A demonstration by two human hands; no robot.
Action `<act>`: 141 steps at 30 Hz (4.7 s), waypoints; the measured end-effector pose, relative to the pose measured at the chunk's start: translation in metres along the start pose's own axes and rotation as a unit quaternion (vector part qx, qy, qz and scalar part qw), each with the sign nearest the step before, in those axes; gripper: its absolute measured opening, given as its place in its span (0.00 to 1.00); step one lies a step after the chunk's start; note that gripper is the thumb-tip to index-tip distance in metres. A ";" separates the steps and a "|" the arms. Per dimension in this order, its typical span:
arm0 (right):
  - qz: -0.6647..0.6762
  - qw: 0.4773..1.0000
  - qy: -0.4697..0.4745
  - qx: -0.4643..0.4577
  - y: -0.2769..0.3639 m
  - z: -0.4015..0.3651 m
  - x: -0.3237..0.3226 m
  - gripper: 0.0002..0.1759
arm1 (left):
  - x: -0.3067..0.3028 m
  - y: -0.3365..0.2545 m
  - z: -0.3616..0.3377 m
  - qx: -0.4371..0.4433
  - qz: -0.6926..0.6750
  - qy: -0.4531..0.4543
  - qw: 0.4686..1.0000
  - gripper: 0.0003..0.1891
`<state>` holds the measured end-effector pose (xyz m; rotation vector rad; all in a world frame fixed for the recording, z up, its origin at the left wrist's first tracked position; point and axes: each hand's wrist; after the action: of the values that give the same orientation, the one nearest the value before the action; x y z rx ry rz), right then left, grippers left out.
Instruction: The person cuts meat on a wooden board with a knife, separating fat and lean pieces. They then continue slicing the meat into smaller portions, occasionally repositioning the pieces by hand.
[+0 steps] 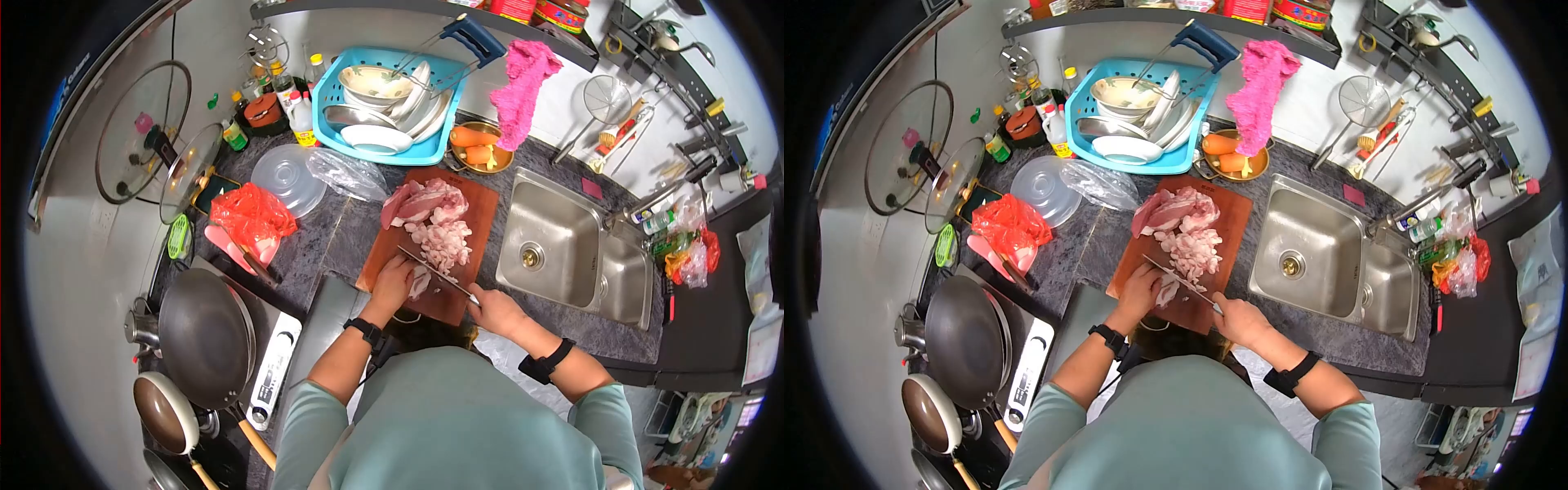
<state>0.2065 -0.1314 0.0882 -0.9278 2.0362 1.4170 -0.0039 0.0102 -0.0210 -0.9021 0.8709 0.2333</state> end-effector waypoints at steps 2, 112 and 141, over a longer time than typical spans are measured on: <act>0.000 1.000 -0.003 0.004 -0.003 0.004 0.004 0.16 | 0.002 0.001 0.003 0.037 0.012 -0.007 0.999 0.12; 0.098 0.973 0.098 -0.182 -0.063 0.103 -0.024 0.17 | 0.014 -0.040 -0.011 -0.139 0.134 -0.050 0.980 0.09; 0.201 0.970 0.028 -0.136 -0.037 0.064 -0.010 0.16 | -0.009 -0.053 0.007 -0.114 0.176 -0.009 0.978 0.10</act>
<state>0.2418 -0.0771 0.0513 -0.6847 2.1958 1.9430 0.0218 -0.0165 0.0187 -0.9507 0.9974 0.6585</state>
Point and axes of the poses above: each hand's wrist, its own z-axis towards the middle knuckle, its own x-axis out of the palm, y = z × x, and after that the axes turned 12 degrees about z, right-handed
